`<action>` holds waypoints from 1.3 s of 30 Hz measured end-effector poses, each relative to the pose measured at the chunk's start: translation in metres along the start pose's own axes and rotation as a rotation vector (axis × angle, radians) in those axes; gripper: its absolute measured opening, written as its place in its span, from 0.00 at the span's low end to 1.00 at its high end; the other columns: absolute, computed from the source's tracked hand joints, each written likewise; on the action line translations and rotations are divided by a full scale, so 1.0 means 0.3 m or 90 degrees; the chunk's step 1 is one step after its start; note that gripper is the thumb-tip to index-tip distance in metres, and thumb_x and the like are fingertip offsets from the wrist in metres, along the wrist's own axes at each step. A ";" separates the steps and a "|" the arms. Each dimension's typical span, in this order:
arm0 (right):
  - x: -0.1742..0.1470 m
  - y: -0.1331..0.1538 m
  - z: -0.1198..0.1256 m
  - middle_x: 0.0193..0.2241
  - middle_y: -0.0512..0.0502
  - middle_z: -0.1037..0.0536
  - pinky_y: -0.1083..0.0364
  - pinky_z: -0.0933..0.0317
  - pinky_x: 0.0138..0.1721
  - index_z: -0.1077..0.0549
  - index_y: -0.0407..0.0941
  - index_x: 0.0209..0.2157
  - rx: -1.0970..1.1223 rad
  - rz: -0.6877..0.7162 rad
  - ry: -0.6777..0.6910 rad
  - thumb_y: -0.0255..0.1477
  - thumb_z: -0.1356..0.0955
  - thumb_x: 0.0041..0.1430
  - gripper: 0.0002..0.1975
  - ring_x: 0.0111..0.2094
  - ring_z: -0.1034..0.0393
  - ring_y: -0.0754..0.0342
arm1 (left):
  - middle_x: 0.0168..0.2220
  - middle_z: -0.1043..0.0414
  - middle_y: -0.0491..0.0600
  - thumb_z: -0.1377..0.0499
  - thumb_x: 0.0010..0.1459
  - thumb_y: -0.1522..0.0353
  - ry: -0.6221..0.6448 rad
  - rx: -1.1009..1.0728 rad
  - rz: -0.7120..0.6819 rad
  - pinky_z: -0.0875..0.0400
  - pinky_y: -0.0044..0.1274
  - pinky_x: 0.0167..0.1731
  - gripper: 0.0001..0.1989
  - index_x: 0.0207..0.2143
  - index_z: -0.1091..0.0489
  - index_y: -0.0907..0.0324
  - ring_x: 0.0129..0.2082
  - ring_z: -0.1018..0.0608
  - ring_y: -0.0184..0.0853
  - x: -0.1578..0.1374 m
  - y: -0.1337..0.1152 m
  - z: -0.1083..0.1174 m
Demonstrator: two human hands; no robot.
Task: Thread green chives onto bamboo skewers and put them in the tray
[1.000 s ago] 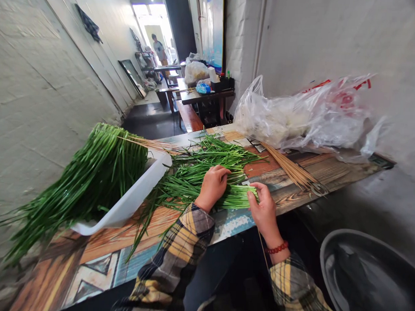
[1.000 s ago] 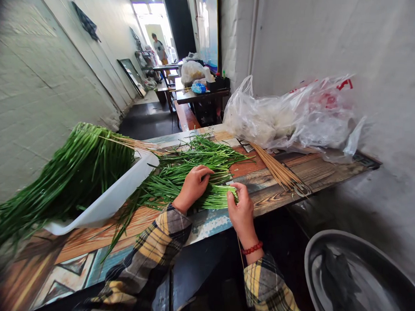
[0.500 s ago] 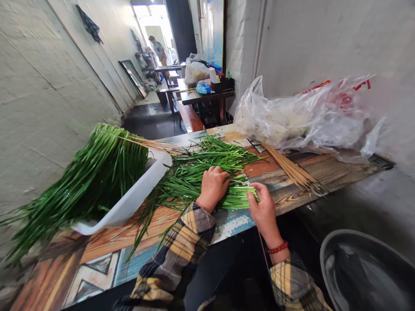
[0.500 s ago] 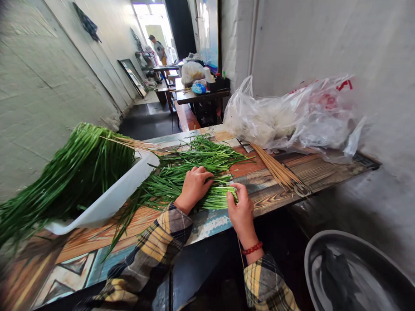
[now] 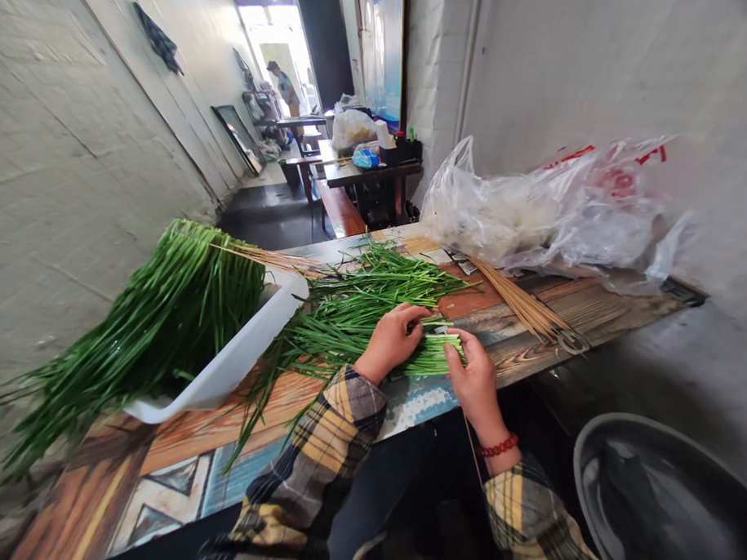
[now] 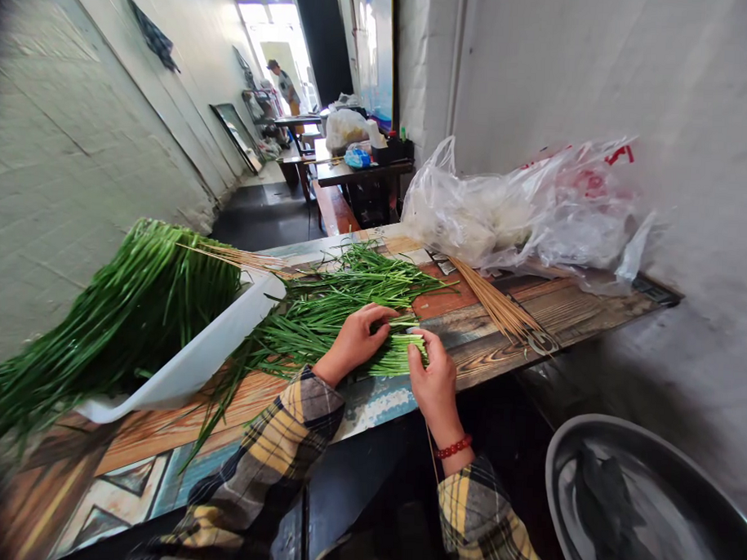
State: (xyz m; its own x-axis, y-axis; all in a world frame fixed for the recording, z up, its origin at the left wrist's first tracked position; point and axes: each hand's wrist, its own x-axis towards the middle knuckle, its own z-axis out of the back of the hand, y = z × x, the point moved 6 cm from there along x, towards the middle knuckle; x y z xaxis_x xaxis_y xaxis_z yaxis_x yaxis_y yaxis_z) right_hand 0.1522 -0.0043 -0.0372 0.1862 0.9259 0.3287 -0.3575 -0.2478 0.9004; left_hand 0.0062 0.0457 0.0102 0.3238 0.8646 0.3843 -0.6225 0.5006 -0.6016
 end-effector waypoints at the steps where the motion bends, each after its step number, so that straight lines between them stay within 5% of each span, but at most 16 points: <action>1: 0.001 0.000 0.000 0.41 0.40 0.23 0.51 0.32 0.35 0.29 0.42 0.45 -0.008 0.000 0.004 0.36 0.38 0.60 0.16 0.36 0.27 0.49 | 0.33 0.30 0.48 0.46 0.55 0.75 0.005 -0.015 -0.004 0.34 0.22 0.34 0.13 0.41 0.27 0.59 0.32 0.29 0.30 -0.001 -0.005 -0.002; 16: -0.002 -0.002 -0.001 0.38 0.41 0.22 0.52 0.32 0.33 0.29 0.42 0.44 -0.033 -0.005 0.013 0.37 0.38 0.60 0.17 0.33 0.27 0.50 | 0.30 0.29 0.47 0.43 0.55 0.73 0.014 -0.101 -0.030 0.35 0.21 0.34 0.06 0.29 0.26 0.61 0.32 0.28 0.30 -0.003 -0.027 -0.015; 39: -0.001 -0.017 -0.001 0.35 0.41 0.22 0.54 0.34 0.30 0.28 0.41 0.43 -0.032 -0.037 0.008 0.39 0.38 0.60 0.18 0.31 0.28 0.51 | 0.29 0.30 0.47 0.45 0.54 0.77 0.040 -0.174 -0.029 0.35 0.21 0.35 0.08 0.31 0.26 0.61 0.33 0.28 0.30 0.000 -0.044 -0.007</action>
State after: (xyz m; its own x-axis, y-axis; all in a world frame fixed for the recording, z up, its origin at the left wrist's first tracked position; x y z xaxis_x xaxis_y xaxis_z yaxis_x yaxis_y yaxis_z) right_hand 0.1538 -0.0034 -0.0420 0.1974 0.9417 0.2724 -0.3924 -0.1788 0.9022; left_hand 0.0158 0.0394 0.0168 0.3960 0.8374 0.3768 -0.3936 0.5255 -0.7542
